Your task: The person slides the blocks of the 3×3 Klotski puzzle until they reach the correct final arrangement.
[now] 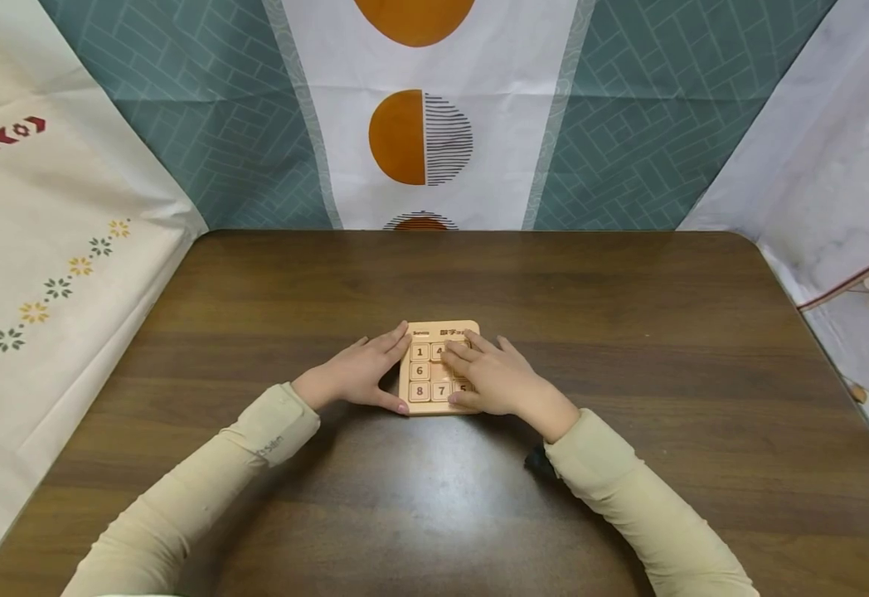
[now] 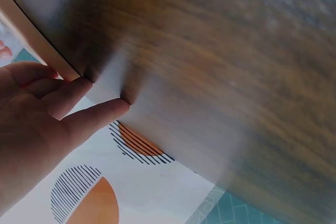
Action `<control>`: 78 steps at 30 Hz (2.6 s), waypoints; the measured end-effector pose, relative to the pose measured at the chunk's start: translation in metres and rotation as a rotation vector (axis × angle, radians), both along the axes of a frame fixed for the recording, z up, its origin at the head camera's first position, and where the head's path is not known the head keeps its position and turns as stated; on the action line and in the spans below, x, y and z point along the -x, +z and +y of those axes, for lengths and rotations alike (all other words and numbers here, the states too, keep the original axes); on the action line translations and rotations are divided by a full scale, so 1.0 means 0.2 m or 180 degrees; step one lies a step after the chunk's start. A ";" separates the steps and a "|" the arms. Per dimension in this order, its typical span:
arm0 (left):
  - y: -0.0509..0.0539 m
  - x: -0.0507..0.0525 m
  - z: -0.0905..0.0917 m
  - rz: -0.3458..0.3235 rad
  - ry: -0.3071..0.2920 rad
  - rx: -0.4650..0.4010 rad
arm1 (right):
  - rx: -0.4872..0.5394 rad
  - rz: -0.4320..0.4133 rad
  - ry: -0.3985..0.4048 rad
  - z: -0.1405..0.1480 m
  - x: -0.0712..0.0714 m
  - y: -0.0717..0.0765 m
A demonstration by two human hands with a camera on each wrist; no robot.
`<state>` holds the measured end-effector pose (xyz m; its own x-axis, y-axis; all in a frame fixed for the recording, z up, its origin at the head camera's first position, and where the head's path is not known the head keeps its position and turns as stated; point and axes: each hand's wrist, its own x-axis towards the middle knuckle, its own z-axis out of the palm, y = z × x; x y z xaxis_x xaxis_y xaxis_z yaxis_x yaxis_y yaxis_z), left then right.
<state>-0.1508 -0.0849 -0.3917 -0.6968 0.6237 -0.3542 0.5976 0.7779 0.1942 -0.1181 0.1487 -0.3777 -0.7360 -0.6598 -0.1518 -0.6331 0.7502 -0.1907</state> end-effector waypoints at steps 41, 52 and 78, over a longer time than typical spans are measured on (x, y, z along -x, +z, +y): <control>-0.01 0.00 0.00 0.0023 0.0007 -0.0012 | 0.0035 0.0021 -0.0024 -0.06 0.03 -0.04; -0.01 0.00 -0.01 0.0019 -0.0014 -0.0031 | -0.0156 0.0179 -0.0185 0.02 -0.09 0.02; -0.02 0.01 0.00 0.0041 -0.0016 -0.0023 | -0.0105 0.0052 -0.0189 0.05 -0.07 0.01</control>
<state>-0.1518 -0.0859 -0.3950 -0.6982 0.6297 -0.3407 0.6039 0.7736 0.1923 -0.1038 0.1593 -0.3757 -0.7761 -0.6098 -0.1604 -0.5903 0.7921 -0.1553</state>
